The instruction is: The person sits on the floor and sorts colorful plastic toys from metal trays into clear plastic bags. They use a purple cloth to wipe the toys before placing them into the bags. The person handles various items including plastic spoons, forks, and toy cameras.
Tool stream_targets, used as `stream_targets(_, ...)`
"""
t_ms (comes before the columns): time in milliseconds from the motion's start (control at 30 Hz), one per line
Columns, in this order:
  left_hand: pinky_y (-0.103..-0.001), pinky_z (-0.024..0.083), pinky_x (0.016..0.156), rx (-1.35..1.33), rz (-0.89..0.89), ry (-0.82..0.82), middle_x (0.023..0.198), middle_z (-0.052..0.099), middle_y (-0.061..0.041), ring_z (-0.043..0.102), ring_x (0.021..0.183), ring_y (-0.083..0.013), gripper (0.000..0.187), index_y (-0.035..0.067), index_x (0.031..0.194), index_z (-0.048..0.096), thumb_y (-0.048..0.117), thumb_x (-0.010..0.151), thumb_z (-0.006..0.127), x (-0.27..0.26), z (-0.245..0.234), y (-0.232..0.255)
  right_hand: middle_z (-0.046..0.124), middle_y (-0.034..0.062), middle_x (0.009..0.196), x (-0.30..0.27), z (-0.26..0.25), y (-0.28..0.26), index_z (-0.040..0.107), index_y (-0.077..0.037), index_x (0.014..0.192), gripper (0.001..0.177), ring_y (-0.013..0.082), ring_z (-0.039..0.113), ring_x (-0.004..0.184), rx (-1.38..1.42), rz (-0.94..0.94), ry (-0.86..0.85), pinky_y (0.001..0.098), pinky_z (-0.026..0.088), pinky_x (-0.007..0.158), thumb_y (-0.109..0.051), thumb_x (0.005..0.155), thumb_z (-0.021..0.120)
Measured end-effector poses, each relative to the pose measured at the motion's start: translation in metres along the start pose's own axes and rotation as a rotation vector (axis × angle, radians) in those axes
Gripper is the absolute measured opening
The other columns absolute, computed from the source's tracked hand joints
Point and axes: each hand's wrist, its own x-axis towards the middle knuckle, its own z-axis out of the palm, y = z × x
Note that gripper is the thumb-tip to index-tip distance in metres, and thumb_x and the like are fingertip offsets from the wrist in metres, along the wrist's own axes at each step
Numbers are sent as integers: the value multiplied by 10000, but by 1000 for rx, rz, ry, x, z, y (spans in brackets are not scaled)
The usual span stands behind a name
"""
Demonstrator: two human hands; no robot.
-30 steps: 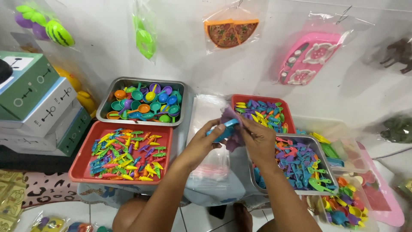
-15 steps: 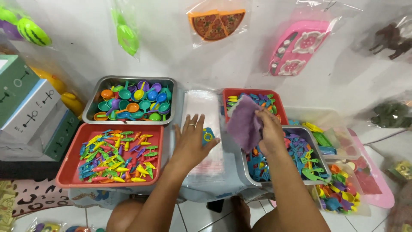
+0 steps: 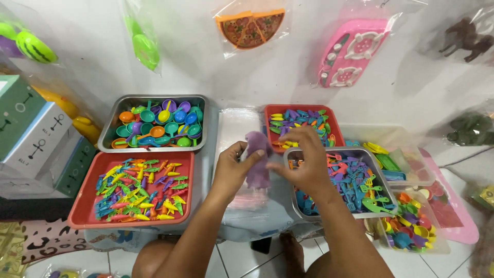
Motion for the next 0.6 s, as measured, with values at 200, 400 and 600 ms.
stream_targets(200, -238, 573, 717, -419, -115, -12, 789, 566, 22, 658, 750, -110, 143, 69, 958, 709, 203, 931, 749, 0, -5, 0, 720, 59, 1074, -3, 19, -3, 768, -137, 1077, 384, 298, 699, 1001, -61, -245, -142, 425, 560, 910, -245, 729, 889)
stream_targets(400, -341, 603, 877, -392, -70, 23, 839, 631, -48, 722, 864, -184, 178, -21, 1027, 754, 123, 922, 754, 4, -10, -7, 799, 24, 967, 3, 21, -3, 840, -153, 979, 137, 181, 733, 829, 81, 1, -13, 316, 581, 747, -99, 854, 824)
stream_targets(600, -380, 625, 821, -60, -120, -1, 862, 744, -188, 741, 843, -236, 204, -35, 1014, 785, 136, 941, 701, 3, -16, -9, 674, -20, 776, 0, 12, 18, 776, -142, 858, 142, 84, 531, 749, 168, 480, 347, 281, 471, 682, -167, 995, 745)
